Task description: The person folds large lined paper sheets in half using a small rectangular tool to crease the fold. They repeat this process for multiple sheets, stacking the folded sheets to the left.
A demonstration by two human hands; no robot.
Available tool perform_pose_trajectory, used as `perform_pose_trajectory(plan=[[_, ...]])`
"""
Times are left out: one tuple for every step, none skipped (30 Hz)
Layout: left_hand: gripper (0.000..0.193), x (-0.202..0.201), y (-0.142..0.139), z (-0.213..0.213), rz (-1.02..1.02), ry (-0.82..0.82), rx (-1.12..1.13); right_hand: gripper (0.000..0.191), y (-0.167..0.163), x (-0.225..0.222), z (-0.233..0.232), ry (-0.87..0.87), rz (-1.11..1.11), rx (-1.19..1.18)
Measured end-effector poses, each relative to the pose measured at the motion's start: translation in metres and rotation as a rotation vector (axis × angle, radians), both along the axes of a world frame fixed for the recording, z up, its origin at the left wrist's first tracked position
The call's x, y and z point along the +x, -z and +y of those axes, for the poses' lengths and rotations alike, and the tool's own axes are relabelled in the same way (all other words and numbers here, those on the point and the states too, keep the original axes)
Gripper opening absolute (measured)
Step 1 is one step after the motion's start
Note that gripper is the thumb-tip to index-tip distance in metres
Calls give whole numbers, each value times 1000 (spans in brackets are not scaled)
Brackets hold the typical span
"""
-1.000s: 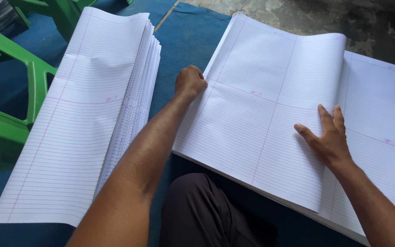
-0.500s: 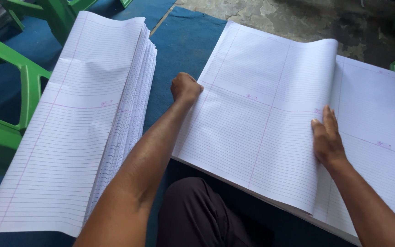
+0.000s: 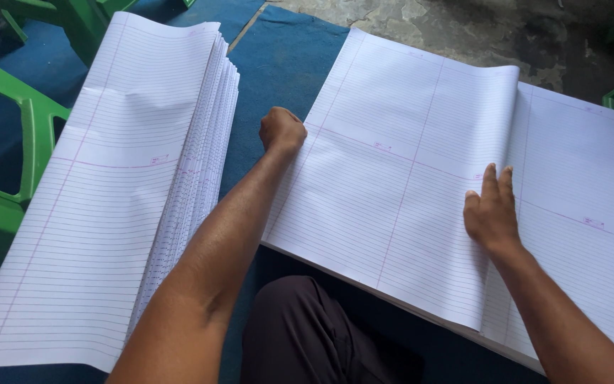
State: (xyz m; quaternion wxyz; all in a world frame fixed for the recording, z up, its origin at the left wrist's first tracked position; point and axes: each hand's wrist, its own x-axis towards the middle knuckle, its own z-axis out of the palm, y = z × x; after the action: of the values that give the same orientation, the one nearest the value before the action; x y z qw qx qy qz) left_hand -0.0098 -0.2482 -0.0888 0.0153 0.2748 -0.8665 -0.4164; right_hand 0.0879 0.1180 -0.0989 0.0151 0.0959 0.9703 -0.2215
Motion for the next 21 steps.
perform_pose_trajectory(plan=[[3,-1,0,0,3,-4,-7,72,4,-2,0,-23,22,42],[4,-2,1,-1,2,1,-10,71,7,-4,1,-32,27,75],[5,-2,2,-1,1,5,-14,71,10,-5,1,-42,32,109],[7,-2,3,-1,0,10,-16,70,13,-6,0,-50,36,143],[8,-2,4,-1,-3,21,-18,70,14,-7,0,-56,39,163],[8,-2,5,-1,-8,32,-20,70,14,-7,-1,-60,41,181],[8,-2,6,0,-12,45,-22,70,14,-6,-1,-63,42,200],[12,-1,6,2,35,73,-82,69,13,-6,-1,-57,27,214],[20,1,7,4,82,102,-144,67,13,-5,-2,-50,12,226],[29,3,6,7,129,131,-206,66,12,-4,-3,-42,-3,238],[20,5,5,11,132,235,-361,65,11,-3,-4,-38,-7,244],[13,8,1,17,136,337,-517,64,10,-2,-3,-34,-11,251],[12,11,-3,23,139,438,-671,63,9,-2,-3,-31,-16,258],[13,12,-10,29,88,463,-672,64,8,-2,-3,-33,-15,262],[14,14,-18,35,36,487,-673,64,8,-2,-2,-35,-16,264],[15,16,-27,41,-15,512,-674,64,8,-2,-1,-37,-15,267],[23,19,-35,47,-67,536,-667,64,8,-1,1,-41,-8,270],[40,20,-45,51,-117,558,-663,64,9,-1,2,-45,2,272],[59,22,-53,56,-168,580,-657,63,9,-1,4,-48,11,275],[61,24,-57,62,-199,616,-693,63,9,0,5,-54,26,273],[65,26,-60,69,-231,652,-729,63,8,0,6,-60,42,271]])
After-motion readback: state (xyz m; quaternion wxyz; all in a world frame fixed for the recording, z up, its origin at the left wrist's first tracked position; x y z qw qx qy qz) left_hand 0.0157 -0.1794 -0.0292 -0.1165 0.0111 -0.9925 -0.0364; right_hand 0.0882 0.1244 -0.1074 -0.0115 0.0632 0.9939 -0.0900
